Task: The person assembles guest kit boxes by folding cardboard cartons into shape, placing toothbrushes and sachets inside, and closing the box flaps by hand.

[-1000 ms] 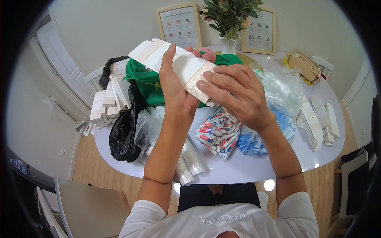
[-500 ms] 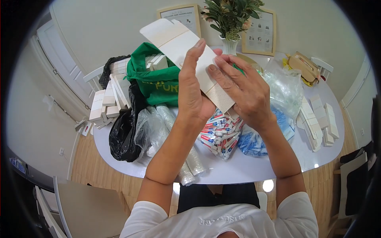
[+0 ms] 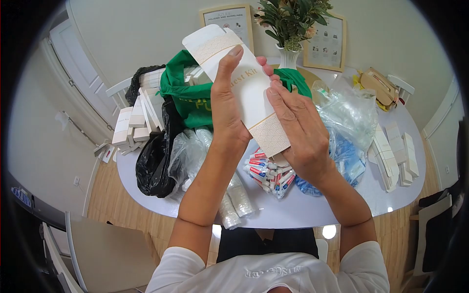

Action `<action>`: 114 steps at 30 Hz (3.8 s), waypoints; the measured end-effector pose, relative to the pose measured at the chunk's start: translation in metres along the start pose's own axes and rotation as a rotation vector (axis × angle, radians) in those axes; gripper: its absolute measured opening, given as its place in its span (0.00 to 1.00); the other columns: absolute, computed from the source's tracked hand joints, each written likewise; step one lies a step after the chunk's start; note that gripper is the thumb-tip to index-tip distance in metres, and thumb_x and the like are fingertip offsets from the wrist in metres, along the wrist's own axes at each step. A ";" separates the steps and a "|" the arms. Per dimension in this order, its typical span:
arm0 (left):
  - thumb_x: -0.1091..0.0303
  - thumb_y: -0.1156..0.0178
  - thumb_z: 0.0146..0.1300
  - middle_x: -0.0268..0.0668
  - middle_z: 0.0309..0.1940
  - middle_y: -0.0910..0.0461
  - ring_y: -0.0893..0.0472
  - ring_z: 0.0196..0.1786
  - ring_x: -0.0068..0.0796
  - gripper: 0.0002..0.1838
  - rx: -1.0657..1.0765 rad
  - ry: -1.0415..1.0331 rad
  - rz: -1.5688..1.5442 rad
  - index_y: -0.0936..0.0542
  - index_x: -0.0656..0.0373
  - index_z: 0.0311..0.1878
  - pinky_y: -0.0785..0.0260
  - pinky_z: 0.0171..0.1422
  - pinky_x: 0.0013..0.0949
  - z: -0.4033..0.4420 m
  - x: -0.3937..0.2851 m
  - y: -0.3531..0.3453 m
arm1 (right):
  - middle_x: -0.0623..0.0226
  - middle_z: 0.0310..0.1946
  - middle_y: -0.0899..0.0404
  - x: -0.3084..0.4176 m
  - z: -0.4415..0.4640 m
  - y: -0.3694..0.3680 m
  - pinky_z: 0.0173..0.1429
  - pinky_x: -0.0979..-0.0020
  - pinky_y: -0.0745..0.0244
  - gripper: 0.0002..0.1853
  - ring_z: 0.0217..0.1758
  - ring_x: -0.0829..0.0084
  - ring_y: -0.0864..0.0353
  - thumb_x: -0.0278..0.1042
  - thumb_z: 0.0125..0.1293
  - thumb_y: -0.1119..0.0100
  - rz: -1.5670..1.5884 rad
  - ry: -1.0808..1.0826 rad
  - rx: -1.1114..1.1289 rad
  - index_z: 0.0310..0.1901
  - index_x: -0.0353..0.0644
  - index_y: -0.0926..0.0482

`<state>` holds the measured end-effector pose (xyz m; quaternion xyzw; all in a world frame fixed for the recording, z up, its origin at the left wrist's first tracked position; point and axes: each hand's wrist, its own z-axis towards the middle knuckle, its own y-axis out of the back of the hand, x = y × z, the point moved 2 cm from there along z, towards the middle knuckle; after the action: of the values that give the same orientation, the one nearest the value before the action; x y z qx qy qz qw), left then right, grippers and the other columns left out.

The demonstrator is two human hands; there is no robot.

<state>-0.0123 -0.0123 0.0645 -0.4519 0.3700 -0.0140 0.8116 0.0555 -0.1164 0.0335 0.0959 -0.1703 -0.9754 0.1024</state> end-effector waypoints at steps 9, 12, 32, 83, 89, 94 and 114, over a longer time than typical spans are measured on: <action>0.52 0.35 0.52 0.40 0.30 0.23 0.21 0.29 0.29 0.26 0.046 0.093 0.051 0.27 0.66 0.43 0.24 0.36 0.30 0.006 -0.008 0.009 | 0.56 0.54 0.28 -0.024 0.015 0.025 0.56 0.72 0.28 0.34 0.53 0.72 0.27 0.27 0.56 0.34 1.184 -0.791 0.223 0.63 0.27 0.39; 0.52 0.35 0.52 0.39 0.29 0.23 0.21 0.29 0.28 0.26 -0.024 -0.029 0.201 0.26 0.66 0.44 0.25 0.35 0.29 0.002 -0.001 0.001 | 0.67 0.47 0.26 -0.015 0.012 0.011 0.53 0.78 0.29 0.31 0.48 0.83 0.28 0.30 0.61 0.36 1.211 -0.876 0.244 0.62 0.26 0.37; 0.62 0.35 0.53 0.40 0.33 0.21 0.20 0.32 0.30 0.18 -0.014 0.041 0.478 0.22 0.65 0.43 0.25 0.36 0.30 0.012 0.011 0.020 | 0.67 0.28 0.18 -0.025 -0.008 -0.011 0.33 0.81 0.29 0.16 0.30 0.85 0.23 0.36 0.60 0.35 1.038 -1.027 0.273 0.43 0.30 0.19; 0.64 0.34 0.54 0.45 0.39 0.21 0.18 0.40 0.37 0.24 0.075 -0.004 0.447 0.27 0.68 0.51 0.21 0.41 0.37 0.015 0.003 0.020 | 0.58 0.29 0.17 -0.028 -0.007 -0.010 0.33 0.80 0.25 0.12 0.31 0.80 0.19 0.30 0.57 0.33 1.028 -1.036 0.145 0.37 0.29 0.21; 0.68 0.40 0.57 0.45 0.41 0.21 0.18 0.43 0.38 0.26 0.275 0.067 0.330 0.33 0.67 0.57 0.21 0.45 0.39 0.017 0.008 0.018 | 0.59 0.32 0.17 -0.037 -0.010 -0.015 0.36 0.80 0.24 0.12 0.32 0.81 0.19 0.30 0.58 0.34 1.129 -1.046 0.067 0.39 0.29 0.20; 0.70 0.41 0.57 0.45 0.40 0.21 0.18 0.44 0.41 0.25 0.193 0.008 0.237 0.33 0.67 0.57 0.21 0.47 0.42 0.023 -0.003 0.028 | 0.61 0.33 0.17 -0.034 0.003 0.003 0.38 0.80 0.24 0.15 0.34 0.81 0.20 0.31 0.59 0.35 1.196 -1.035 0.203 0.43 0.28 0.20; 0.75 0.47 0.58 0.52 0.49 0.28 0.24 0.50 0.44 0.23 0.009 0.105 -0.084 0.38 0.70 0.56 0.30 0.60 0.56 0.013 0.020 0.025 | 0.66 0.27 0.27 0.019 0.011 0.014 0.31 0.73 0.29 0.11 0.30 0.69 0.26 0.25 0.48 0.36 -0.051 -0.047 0.094 0.36 0.34 0.19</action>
<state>0.0022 0.0048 0.0380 -0.4621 0.3927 -0.0735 0.7917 0.0376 -0.1305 0.0454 0.0819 -0.2158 -0.9706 0.0688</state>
